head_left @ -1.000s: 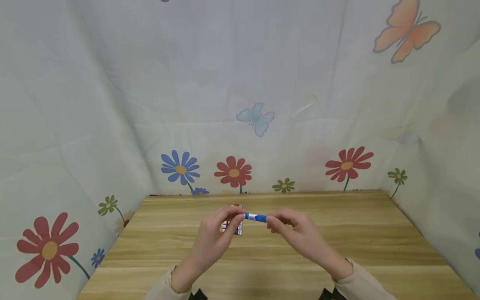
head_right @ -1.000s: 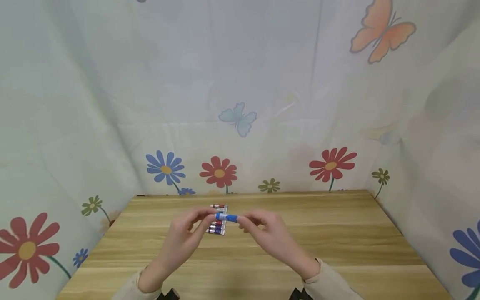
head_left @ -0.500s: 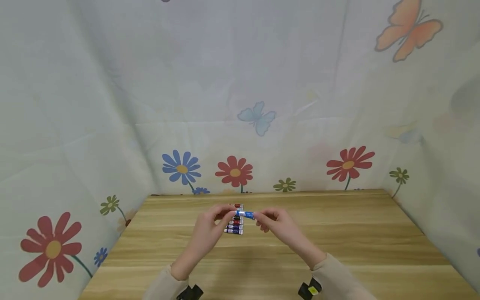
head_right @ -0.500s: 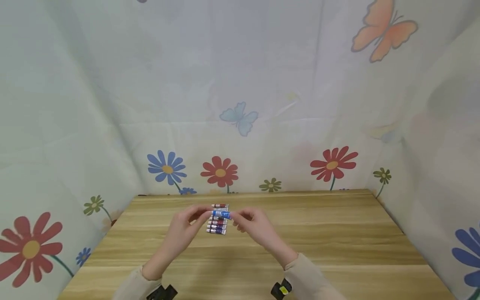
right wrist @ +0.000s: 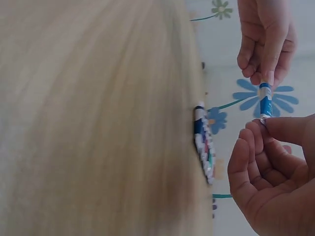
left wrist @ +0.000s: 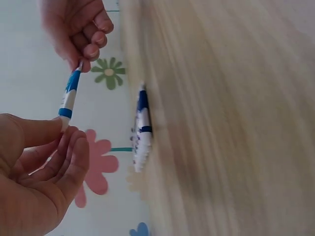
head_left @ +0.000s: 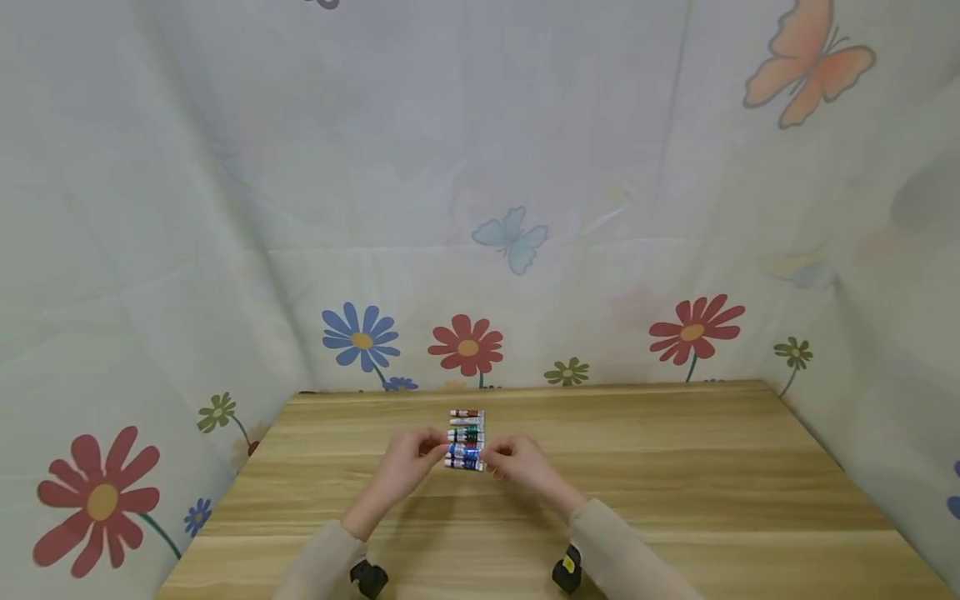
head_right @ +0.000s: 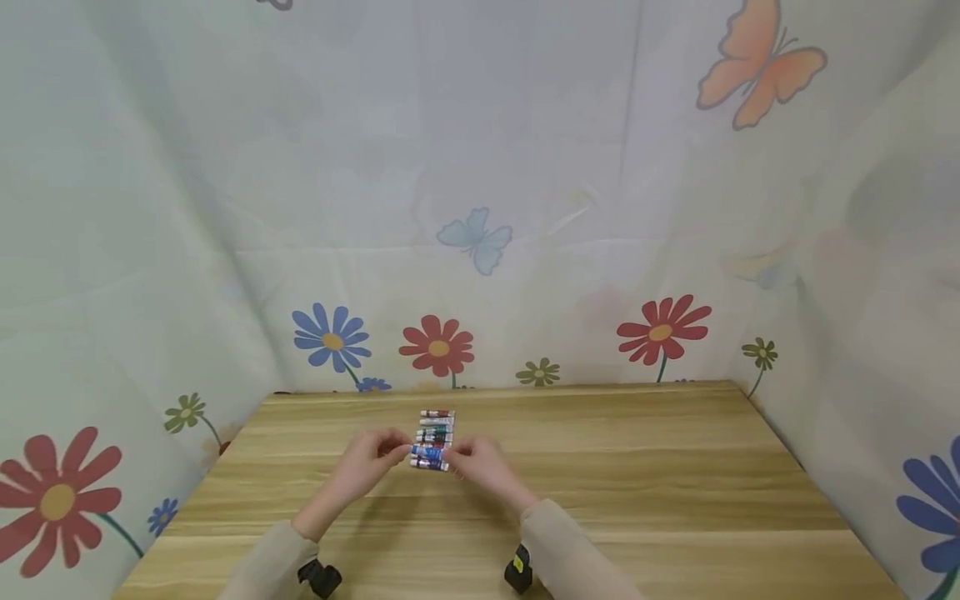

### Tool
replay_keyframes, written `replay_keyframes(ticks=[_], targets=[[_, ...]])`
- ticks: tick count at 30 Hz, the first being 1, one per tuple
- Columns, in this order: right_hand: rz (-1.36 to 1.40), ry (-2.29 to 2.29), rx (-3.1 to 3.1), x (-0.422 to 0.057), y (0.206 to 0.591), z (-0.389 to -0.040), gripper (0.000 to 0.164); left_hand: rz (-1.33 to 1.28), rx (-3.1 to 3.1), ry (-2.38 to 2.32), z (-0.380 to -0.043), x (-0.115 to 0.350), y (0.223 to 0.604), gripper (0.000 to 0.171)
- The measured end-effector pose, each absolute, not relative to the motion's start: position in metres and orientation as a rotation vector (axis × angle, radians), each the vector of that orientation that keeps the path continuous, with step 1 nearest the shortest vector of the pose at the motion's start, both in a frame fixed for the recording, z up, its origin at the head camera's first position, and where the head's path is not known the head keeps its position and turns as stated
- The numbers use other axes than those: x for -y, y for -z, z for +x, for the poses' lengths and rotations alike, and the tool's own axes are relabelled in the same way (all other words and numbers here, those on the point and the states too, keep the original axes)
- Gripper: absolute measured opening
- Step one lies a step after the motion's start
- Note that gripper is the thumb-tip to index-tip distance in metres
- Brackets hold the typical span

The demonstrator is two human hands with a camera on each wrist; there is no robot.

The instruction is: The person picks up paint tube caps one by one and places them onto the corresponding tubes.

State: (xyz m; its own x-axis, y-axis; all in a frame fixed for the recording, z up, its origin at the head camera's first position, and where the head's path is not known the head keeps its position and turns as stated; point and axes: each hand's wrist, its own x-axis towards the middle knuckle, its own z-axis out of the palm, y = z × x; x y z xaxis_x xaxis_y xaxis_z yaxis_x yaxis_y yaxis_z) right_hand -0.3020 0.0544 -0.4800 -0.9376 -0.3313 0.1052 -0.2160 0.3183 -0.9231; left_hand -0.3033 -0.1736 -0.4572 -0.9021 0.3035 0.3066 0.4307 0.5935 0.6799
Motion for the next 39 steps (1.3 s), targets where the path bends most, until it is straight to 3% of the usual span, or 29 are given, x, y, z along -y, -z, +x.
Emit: replay_keyframes(ticks=[17,39], targets=[[-0.424,1.484,-2.518,-0.042,0.512,-0.315,0.019,-0.583,2.849,1.236,-0.317,0.188,0.497,0.003],[-0.311,1.358,-2.579,-0.037,0.506,-0.325,0.019,-0.555,2.923,1.157,-0.331,0.187,0.499,0.007]])
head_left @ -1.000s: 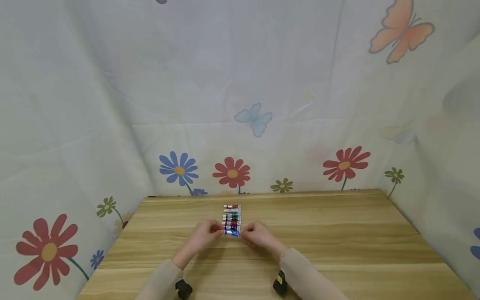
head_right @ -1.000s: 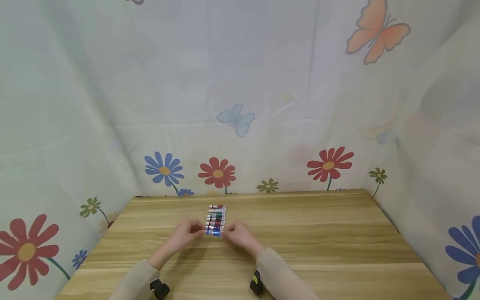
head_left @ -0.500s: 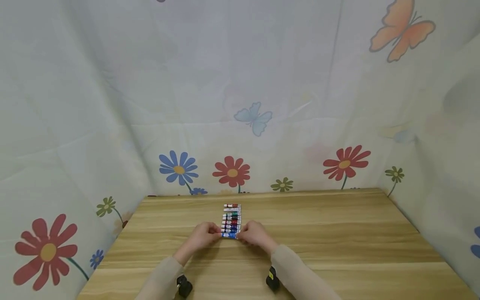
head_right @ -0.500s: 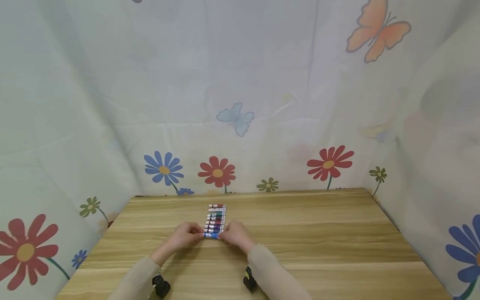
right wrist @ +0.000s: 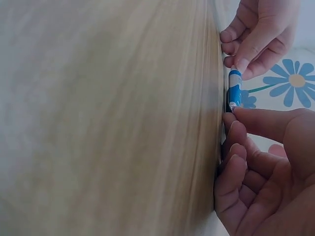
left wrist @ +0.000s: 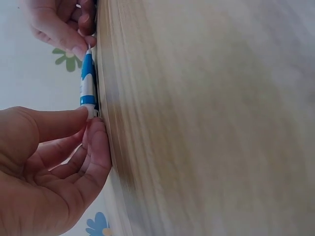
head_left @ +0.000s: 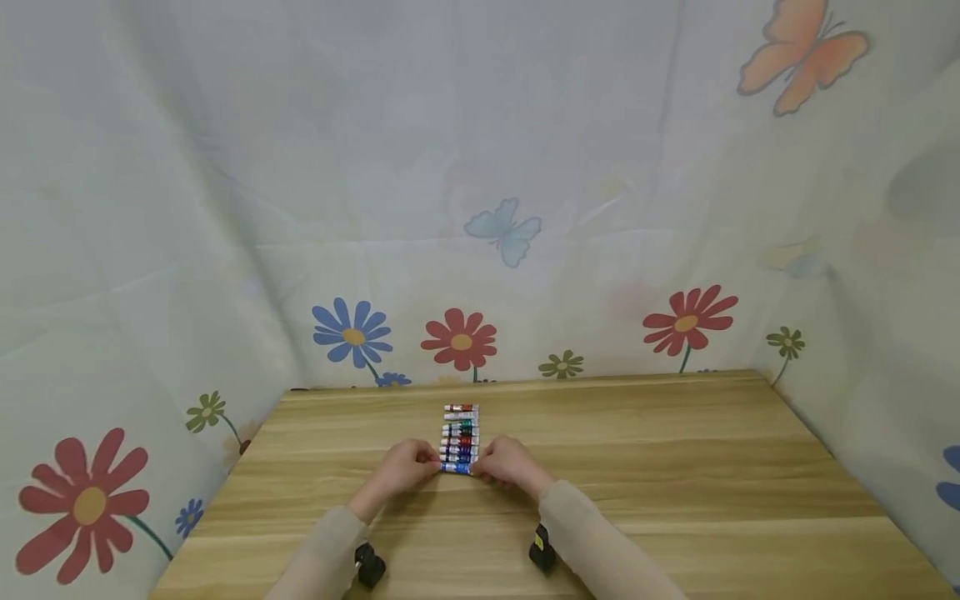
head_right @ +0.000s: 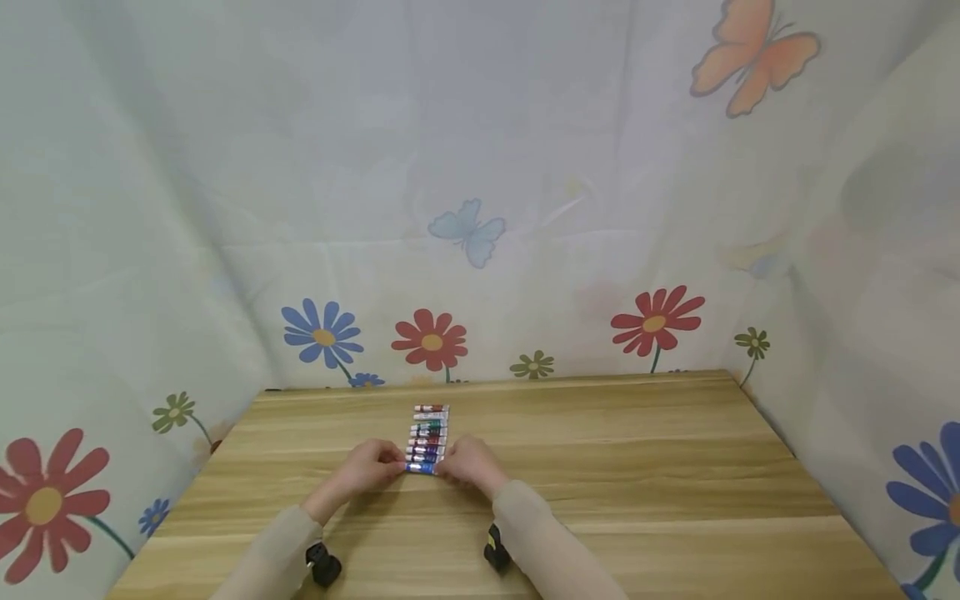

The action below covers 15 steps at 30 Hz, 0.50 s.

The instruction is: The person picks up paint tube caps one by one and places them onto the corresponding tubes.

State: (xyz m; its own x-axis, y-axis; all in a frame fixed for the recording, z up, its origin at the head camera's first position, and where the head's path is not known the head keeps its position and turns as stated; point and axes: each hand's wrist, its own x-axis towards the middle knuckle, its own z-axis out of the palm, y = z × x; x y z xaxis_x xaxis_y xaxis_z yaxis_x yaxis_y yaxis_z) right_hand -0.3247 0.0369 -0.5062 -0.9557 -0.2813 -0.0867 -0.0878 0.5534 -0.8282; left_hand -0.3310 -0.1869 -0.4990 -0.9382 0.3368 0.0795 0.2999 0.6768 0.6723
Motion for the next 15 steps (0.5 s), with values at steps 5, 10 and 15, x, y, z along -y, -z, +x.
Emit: replay_keyframes(ticks=[5,10,15], targets=[[-0.321,1.354,-2.572,-0.0356,0.504,-0.3235,0.018,0.524,-2.828,-1.115,-0.33,0.1873,0.4993,0.006],[-0.308,1.33,-2.584,-0.0355,0.5013,-0.322,0.018,0.557,-2.857,-1.107,-0.3307,0.1862,0.5004,0.007],[-0.309,1.32,-2.588,-0.0362,0.499,-0.319,0.018,0.541,-2.855,-1.112,-0.3295,0.1857,0.4995,0.007]])
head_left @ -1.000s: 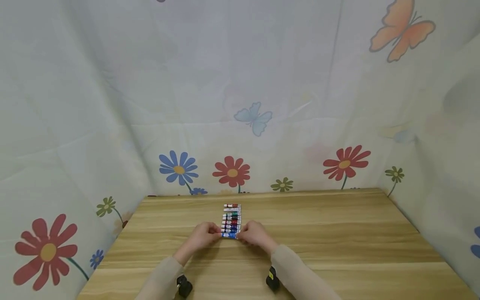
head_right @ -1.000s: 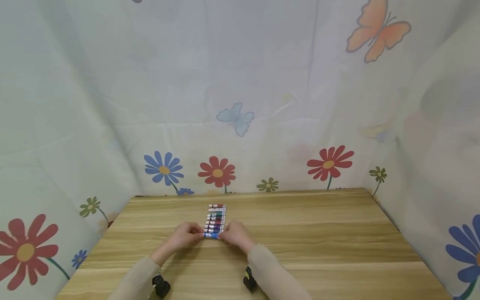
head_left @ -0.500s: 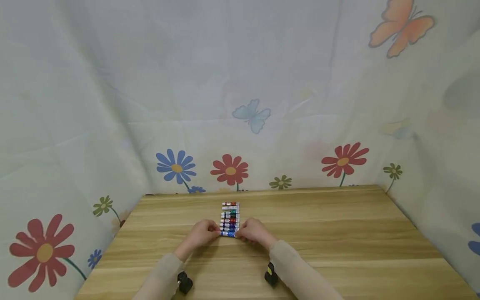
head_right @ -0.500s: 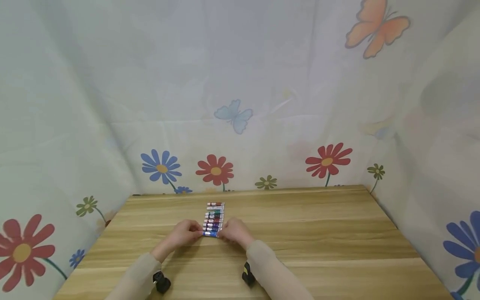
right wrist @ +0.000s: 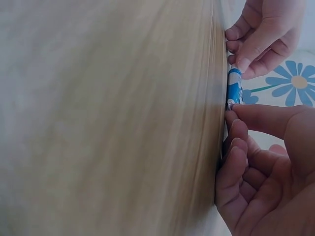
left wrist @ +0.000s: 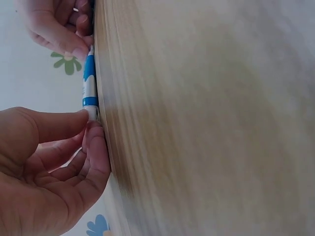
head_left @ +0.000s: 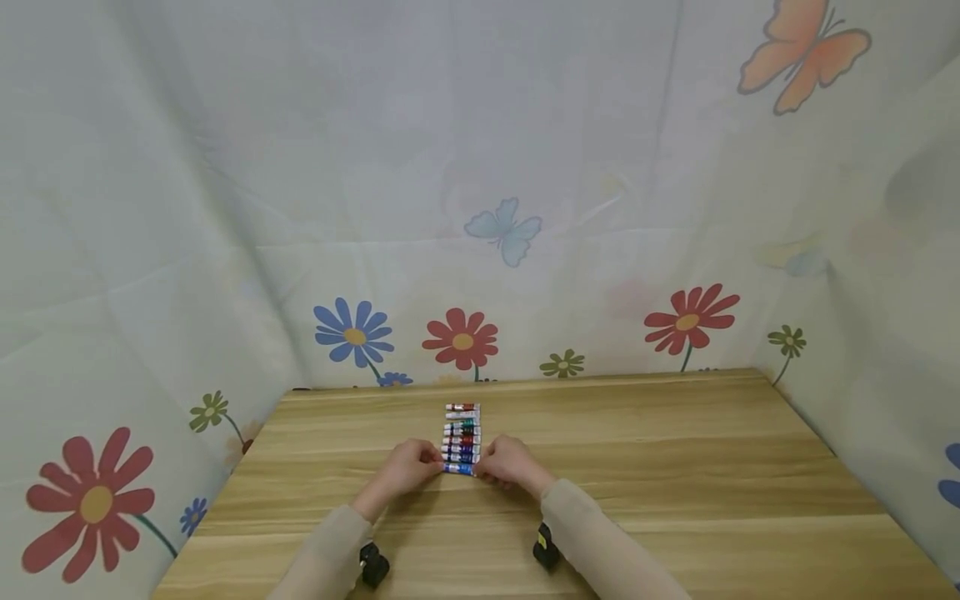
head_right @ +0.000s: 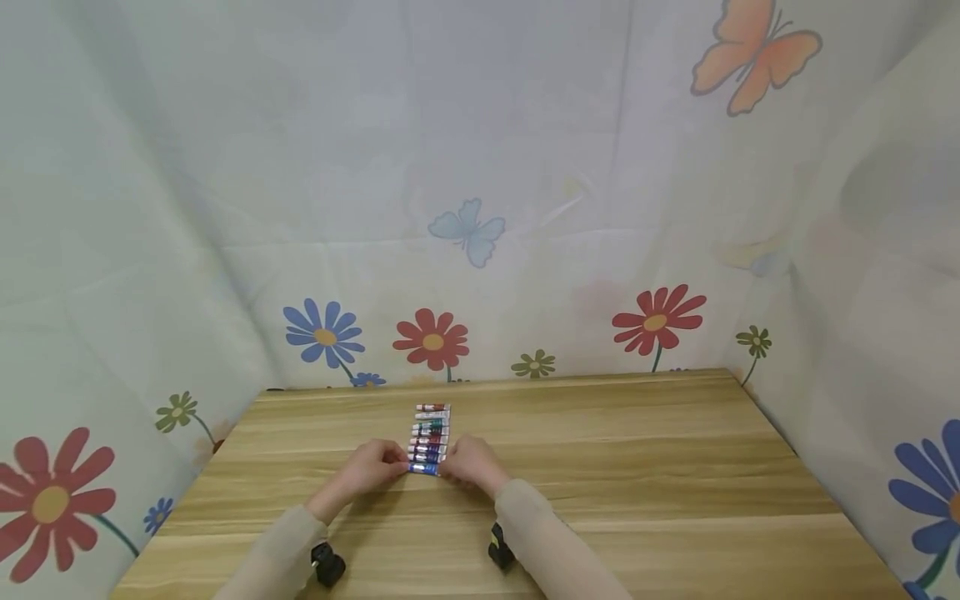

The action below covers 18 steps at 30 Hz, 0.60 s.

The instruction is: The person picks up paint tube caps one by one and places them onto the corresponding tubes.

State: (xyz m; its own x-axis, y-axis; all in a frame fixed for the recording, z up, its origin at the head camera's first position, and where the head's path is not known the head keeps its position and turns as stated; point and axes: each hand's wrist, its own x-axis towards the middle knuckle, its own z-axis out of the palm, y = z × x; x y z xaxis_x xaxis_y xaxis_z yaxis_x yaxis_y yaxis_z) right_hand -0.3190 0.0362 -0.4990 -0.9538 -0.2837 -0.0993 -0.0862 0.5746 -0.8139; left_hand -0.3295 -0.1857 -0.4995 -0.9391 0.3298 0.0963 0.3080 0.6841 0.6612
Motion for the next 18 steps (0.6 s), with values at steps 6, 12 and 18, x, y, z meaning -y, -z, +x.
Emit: replay_keyframes(ticks=[6,12,18], targets=[[-0.335,1.32,-2.574,-0.033,0.504,-0.32,0.018,0.519,-2.85,-1.125,-0.325,0.19,0.499,0.006],[-0.376,1.395,-2.487,-0.043,0.501,-0.321,0.018,0.499,-2.765,-1.179,-0.328,0.191,0.496,0.009],[-0.418,1.468,-2.332,-0.083,0.492,-0.325,0.024,0.497,-2.639,-1.183,-0.337,0.206,0.485,0.017]])
